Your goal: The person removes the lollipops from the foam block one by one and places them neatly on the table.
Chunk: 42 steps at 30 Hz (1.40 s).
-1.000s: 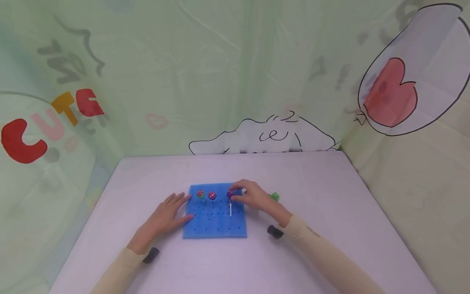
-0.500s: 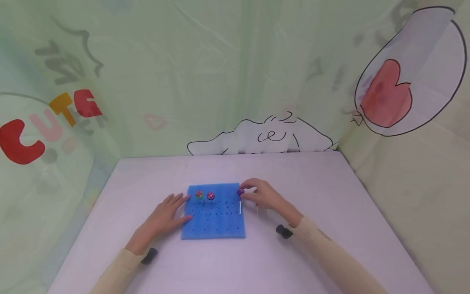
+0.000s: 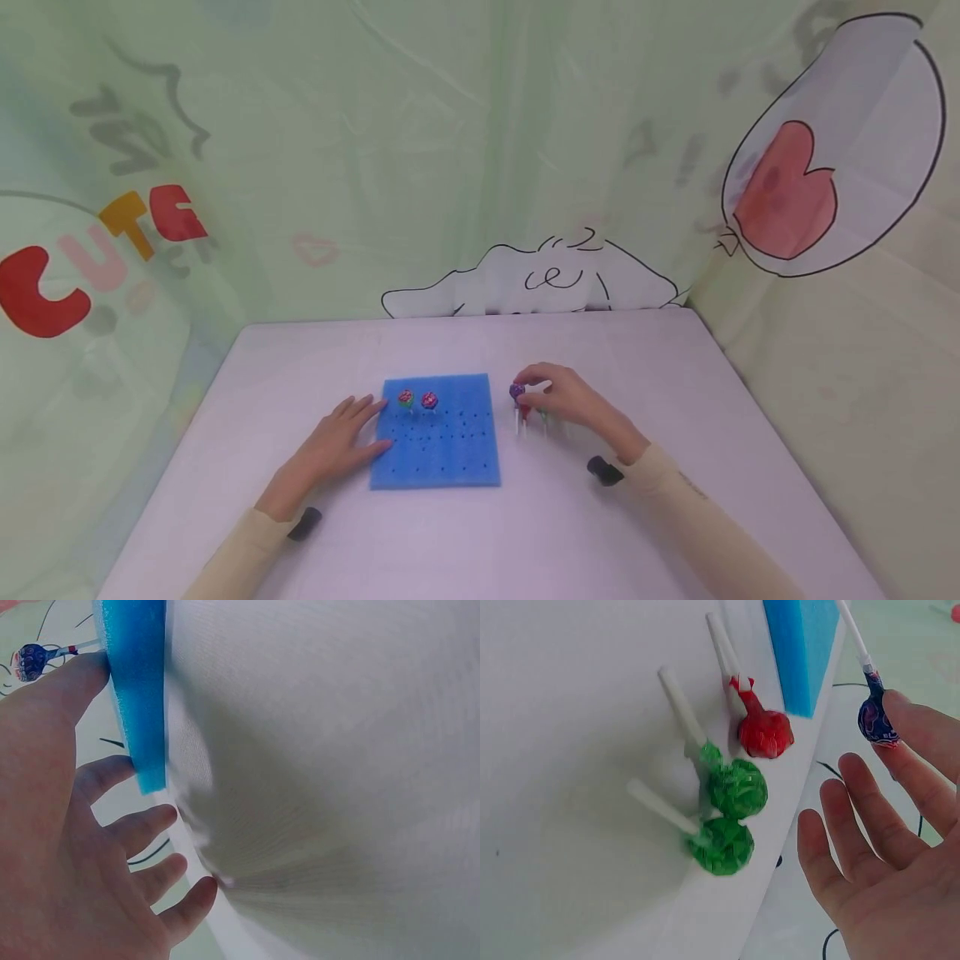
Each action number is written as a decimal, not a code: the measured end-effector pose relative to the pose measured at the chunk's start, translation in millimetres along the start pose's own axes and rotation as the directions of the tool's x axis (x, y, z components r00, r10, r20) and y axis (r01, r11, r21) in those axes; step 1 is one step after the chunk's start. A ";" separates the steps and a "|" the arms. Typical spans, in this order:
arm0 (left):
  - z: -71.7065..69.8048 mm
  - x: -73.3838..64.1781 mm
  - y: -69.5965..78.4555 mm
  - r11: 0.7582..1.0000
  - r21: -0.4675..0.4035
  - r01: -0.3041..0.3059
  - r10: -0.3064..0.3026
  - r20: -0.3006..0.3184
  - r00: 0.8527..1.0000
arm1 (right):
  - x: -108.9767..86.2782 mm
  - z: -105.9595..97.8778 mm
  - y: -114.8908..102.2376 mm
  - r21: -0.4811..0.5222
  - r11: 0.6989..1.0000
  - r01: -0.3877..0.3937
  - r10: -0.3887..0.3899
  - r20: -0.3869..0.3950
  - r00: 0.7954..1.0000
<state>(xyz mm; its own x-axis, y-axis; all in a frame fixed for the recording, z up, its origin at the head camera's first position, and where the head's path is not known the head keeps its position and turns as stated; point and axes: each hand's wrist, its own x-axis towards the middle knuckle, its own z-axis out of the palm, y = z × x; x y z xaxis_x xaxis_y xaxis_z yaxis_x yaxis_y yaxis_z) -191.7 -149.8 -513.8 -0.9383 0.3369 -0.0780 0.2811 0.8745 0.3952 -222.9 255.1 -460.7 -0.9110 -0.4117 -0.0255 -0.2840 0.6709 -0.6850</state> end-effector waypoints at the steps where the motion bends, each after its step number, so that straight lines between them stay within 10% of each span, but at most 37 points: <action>1: -0.1 0.0 -0.1 1.000 0.000 -0.001 0.001 0.000 1.000 | -1.1 -2.1 0.8 -0.001 1.000 -0.002 0.002 0.001 1.000; 24: 0.4 -0.7 -0.8 1.000 -0.008 0.009 -0.009 -0.005 1.000 | -20.2 -44.1 22.9 -0.086 0.996 0.025 -0.018 0.080 0.997; 42: -0.2 -0.9 0.3 1.000 -0.003 0.013 -0.013 -0.002 1.000 | -19.5 -54.1 52.1 -0.160 0.982 -0.098 0.121 0.138 0.983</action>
<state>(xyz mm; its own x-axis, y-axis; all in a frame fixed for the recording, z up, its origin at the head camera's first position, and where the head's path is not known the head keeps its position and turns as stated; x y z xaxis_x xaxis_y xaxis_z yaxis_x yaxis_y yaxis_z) -190.8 -149.9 -513.4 -0.9423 0.3246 -0.0817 0.2679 0.8777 0.3972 -236.1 331.5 -456.5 -0.8884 -0.4088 -0.2087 -0.2371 0.7981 -0.5539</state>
